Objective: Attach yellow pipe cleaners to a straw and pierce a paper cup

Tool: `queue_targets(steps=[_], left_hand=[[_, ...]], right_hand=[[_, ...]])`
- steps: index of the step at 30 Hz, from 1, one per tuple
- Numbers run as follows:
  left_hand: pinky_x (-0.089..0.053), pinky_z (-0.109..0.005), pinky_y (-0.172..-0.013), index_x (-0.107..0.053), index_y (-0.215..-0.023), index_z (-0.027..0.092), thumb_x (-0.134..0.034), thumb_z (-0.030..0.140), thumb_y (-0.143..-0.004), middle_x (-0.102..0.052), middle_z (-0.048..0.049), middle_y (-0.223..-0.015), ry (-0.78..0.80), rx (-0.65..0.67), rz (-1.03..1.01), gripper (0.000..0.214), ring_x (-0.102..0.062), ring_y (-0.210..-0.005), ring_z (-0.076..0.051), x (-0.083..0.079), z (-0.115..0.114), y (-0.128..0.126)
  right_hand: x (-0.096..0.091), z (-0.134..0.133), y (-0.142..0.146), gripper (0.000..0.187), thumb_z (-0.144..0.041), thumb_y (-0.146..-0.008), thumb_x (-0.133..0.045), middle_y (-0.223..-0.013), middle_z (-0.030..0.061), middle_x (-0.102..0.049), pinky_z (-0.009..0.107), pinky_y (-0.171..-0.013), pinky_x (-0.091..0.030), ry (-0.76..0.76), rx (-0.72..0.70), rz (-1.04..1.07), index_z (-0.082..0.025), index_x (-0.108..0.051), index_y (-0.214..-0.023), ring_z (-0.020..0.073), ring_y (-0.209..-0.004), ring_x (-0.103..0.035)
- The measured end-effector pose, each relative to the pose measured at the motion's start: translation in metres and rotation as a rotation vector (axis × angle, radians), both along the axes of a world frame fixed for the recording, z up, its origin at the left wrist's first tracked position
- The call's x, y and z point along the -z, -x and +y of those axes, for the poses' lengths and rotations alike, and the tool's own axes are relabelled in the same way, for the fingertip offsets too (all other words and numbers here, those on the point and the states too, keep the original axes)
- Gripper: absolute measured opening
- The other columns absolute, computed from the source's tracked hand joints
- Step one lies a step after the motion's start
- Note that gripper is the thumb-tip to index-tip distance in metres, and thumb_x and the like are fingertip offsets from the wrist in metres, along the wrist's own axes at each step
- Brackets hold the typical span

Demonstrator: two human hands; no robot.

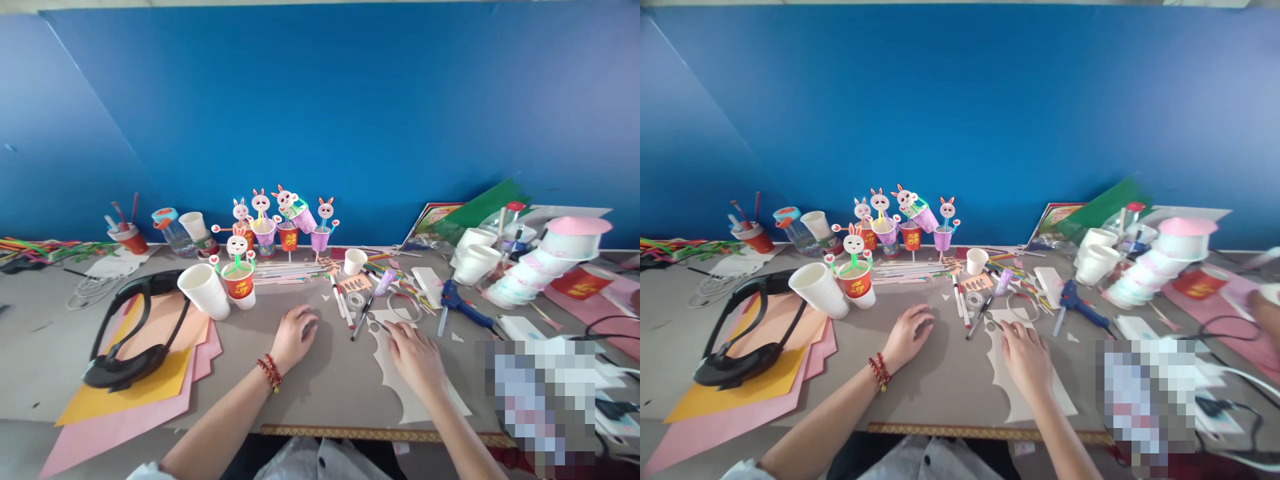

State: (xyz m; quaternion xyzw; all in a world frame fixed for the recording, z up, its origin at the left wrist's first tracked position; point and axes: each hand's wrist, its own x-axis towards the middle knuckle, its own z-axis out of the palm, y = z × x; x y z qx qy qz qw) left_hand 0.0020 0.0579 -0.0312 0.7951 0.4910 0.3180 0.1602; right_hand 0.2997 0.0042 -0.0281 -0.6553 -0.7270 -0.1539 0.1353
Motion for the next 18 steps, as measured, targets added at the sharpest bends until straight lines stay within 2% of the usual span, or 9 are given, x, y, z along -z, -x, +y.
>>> queue_targets(steps=[5,10,15,18], left_hand=[[-0.048,-0.046,-0.100,-0.070,-0.101,0.023,-0.058,0.020,-0.087,-0.066,-0.0093,-0.124,0.001,0.003,0.001,0.019,-0.060,-0.115,-0.026,-0.003,-0.001,-0.002],[-0.049,-0.044,-0.098,-0.071,-0.100,0.023,-0.058,0.021,-0.087,-0.068,-0.0080,-0.119,0.001,0.004,-0.007,0.018,-0.062,-0.110,-0.024,-0.004,-0.002,-0.001],[-0.050,-0.043,-0.096,-0.070,-0.099,0.022,-0.057,0.018,-0.087,-0.069,-0.0072,-0.115,-0.014,-0.003,-0.023,0.018,-0.063,-0.107,-0.023,-0.003,-0.001,-0.002],[-0.048,-0.043,-0.098,-0.068,-0.104,0.022,-0.053,0.017,-0.089,-0.067,-0.0081,-0.120,-0.070,0.018,-0.034,0.021,-0.062,-0.110,-0.024,-0.022,-0.005,0.000]], right_hand=[[-0.016,0.014,0.013,0.028,-0.029,-0.092,-0.049,-0.111,0.0115,-0.069,0.040,-0.079,-0.050,-0.074,-0.142,0.123,-0.021,-0.067,-0.113,0.0287,-0.095,-0.065],[-0.037,0.033,0.047,0.027,-0.030,-0.095,-0.047,-0.114,0.0102,-0.068,0.038,-0.084,-0.053,-0.028,-0.323,0.243,-0.022,-0.067,-0.112,0.0262,-0.098,-0.066],[-0.034,0.037,0.085,0.024,-0.027,-0.096,-0.048,-0.116,0.0099,-0.067,0.039,-0.087,-0.055,0.063,-0.433,0.326,-0.022,-0.066,-0.111,0.0262,-0.101,-0.066],[-0.028,0.035,0.097,0.023,-0.023,-0.094,-0.049,-0.113,0.0104,-0.068,0.041,-0.086,-0.056,0.071,-0.449,0.361,-0.021,-0.067,-0.108,0.0270,-0.100,-0.067]])
